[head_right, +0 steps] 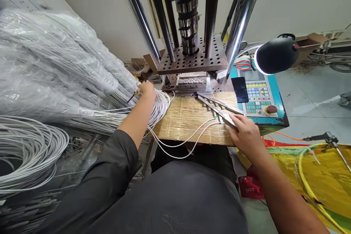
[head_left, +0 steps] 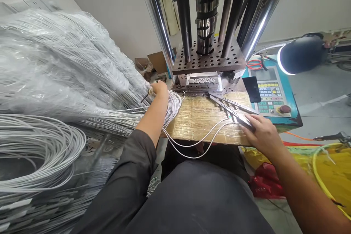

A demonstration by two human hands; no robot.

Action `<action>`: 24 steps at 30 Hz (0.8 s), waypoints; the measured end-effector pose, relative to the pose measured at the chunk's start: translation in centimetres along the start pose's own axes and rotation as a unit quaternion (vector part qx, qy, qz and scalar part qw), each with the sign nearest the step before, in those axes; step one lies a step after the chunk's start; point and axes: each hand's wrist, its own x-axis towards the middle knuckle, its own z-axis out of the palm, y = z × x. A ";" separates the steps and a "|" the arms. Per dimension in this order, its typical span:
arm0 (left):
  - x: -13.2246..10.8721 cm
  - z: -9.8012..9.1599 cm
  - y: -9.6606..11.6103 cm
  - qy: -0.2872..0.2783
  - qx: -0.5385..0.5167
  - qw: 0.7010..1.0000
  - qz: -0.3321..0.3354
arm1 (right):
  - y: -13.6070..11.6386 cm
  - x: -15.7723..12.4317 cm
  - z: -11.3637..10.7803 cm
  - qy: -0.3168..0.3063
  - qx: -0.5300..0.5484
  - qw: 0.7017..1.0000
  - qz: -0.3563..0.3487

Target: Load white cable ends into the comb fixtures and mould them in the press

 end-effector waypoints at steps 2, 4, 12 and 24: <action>-1.8 0.7 -1.1 0.031 0.075 0.996 0.042 | 0.6 1.8 0.6 -0.044 -0.013 0.999 -0.004; -5.1 2.2 -2.7 -0.047 0.111 0.985 0.122 | 1.0 3.0 0.9 -0.075 -0.022 0.997 -0.002; -16.0 11.1 -6.4 -0.482 0.358 0.707 0.373 | 1.5 4.6 1.4 -0.127 0.014 0.992 -0.005; -14.9 13.4 -4.5 -0.503 0.450 0.644 0.361 | 1.3 5.1 0.7 -0.120 0.071 0.990 0.023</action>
